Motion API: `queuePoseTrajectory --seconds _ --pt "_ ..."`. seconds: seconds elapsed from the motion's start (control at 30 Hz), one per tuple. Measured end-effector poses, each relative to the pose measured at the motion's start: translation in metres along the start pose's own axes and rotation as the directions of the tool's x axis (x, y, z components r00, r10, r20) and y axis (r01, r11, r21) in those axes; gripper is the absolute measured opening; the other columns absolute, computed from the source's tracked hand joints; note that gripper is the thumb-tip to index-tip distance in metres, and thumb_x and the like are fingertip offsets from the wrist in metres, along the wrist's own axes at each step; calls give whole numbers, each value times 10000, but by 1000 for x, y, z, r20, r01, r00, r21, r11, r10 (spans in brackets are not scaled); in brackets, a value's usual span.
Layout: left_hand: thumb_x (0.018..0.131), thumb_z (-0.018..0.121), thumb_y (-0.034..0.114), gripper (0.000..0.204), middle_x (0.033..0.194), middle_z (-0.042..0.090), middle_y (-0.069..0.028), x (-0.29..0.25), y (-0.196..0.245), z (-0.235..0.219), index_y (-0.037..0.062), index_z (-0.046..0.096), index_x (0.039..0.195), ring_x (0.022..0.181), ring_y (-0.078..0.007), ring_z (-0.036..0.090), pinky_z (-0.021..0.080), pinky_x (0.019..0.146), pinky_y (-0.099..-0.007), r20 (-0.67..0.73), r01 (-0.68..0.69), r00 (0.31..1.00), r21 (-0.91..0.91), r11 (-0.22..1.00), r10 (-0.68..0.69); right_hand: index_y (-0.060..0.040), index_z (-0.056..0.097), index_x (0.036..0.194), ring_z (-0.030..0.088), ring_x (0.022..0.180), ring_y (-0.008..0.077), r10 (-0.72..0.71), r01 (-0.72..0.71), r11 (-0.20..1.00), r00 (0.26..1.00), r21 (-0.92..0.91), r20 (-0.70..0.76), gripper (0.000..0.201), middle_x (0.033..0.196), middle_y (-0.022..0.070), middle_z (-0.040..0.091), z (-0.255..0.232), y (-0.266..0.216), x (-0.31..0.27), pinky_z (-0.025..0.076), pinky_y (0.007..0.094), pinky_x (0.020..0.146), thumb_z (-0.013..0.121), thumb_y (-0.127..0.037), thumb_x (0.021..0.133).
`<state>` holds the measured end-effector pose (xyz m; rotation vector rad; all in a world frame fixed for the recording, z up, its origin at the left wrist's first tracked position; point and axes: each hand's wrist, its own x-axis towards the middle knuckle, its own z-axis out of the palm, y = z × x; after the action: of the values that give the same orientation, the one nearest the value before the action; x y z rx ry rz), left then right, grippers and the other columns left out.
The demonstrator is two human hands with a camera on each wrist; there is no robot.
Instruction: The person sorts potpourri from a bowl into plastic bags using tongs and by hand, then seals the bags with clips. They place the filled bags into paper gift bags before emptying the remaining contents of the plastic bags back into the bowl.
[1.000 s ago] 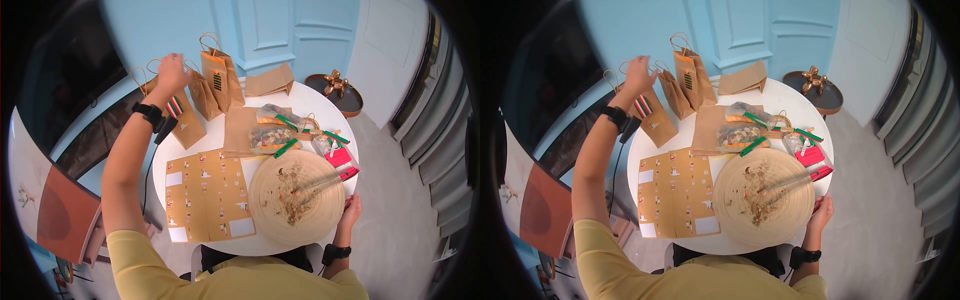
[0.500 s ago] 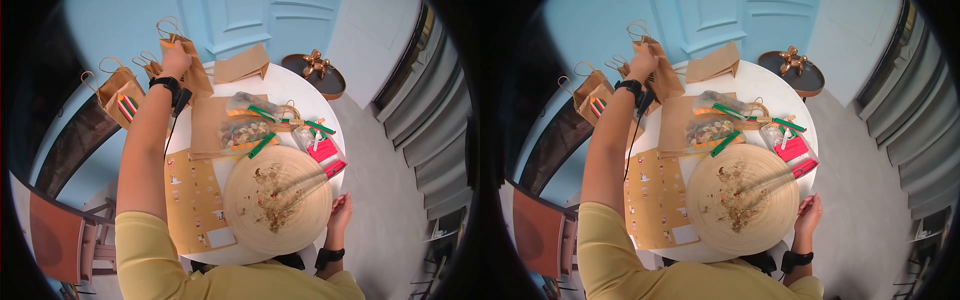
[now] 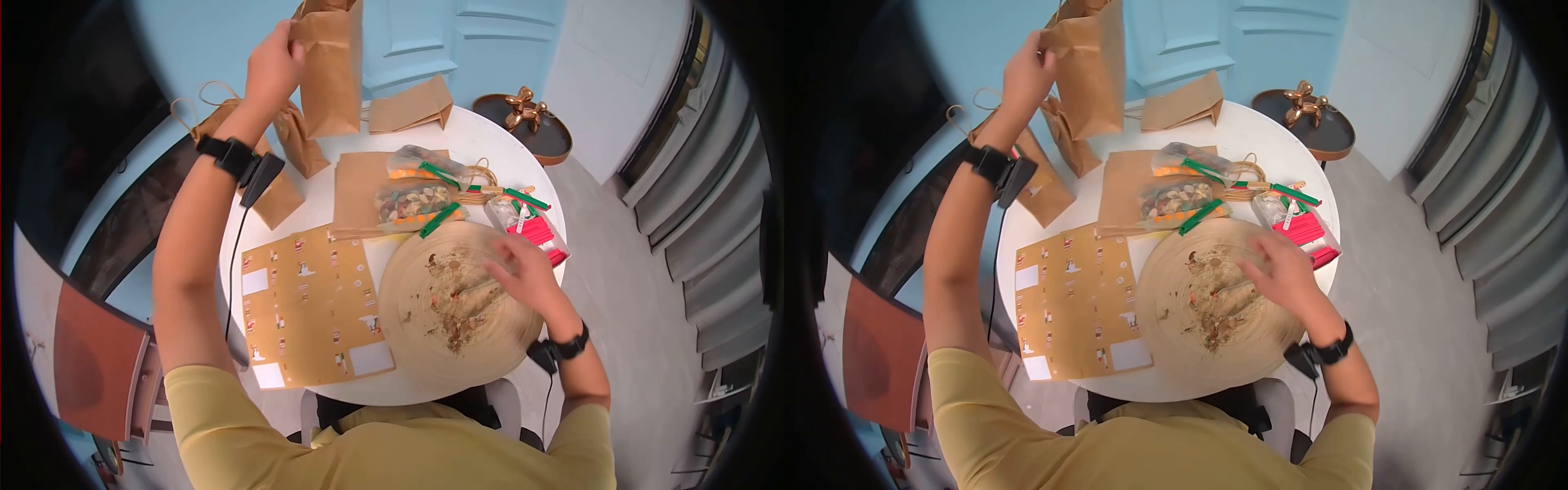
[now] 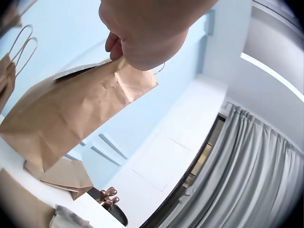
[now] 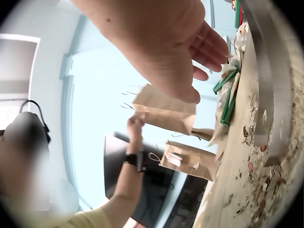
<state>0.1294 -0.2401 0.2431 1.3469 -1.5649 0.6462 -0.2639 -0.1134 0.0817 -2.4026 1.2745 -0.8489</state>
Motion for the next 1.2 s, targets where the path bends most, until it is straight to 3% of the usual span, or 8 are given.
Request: queuePoseTrajectory --seconds 0.13,0.37,0.5,0.7,0.8,0.9,1.03,1.2 --pt "799 551 125 263 724 611 -149 -8 28 -86 61 552 1054 645 -295 597 471 608 -367 23 67 997 6 998 -67 -31 518 1111 531 975 320 -219 230 964 972 -138 90 510 1043 166 530 44 1 49 451 394 803 702 -292 714" --pt "810 555 37 252 726 612 -110 -77 61 -210 35 539 1061 647 -207 625 482 620 -269 217 53 974 65 996 -66 -19 498 1143 469 1054 372 -408 437 876 897 -202 173 562 1123 223 490 94 8 93 388 420 912 696 -331 720" --pt "761 547 -53 316 847 605 -120 -136 67 -251 27 542 1067 720 -249 630 501 635 -297 306 -201 934 33 979 182 0 519 1069 504 1008 373 -471 484 822 874 -300 118 489 1069 219 527 101 4 95 412 426 868 618 -392 793" --pt "698 538 98 328 834 553 -69 -228 95 -272 21 547 1017 715 -205 574 470 618 -283 729 -554 601 84 828 328 -40 520 873 597 783 316 -402 451 785 892 -425 206 333 840 161 600 99 0 112 476 403 658 498 -372 884" --pt "682 548 138 286 798 517 -53 -283 97 -259 20 588 940 741 -196 558 461 629 -281 751 -619 501 -36 785 430 -48 520 867 597 760 306 -416 428 806 901 -409 123 353 819 141 599 99 2 120 486 393 646 523 -401 863" --pt "709 581 133 265 894 541 -69 -319 108 -253 20 602 948 765 -197 542 465 672 -282 860 -525 400 -69 848 317 -52 519 866 594 796 295 -460 510 752 860 -418 222 394 888 120 580 96 -6 116 491 379 654 565 -440 818" --pt "712 623 177 230 928 518 -91 -331 116 -241 17 601 876 813 -212 516 437 695 -305 770 -246 556 -209 947 314 -51 528 899 583 849 283 -521 591 718 806 -367 280 441 953 101 549 91 -7 112 494 381 665 629 -453 750" --pt "701 631 194 285 967 516 -108 -347 118 -196 19 574 918 816 -220 519 434 686 -322 750 -336 630 31 941 200 -42 540 955 562 905 303 -405 486 833 862 -265 305 331 1005 107 535 87 -4 113 484 399 732 659 -275 753"
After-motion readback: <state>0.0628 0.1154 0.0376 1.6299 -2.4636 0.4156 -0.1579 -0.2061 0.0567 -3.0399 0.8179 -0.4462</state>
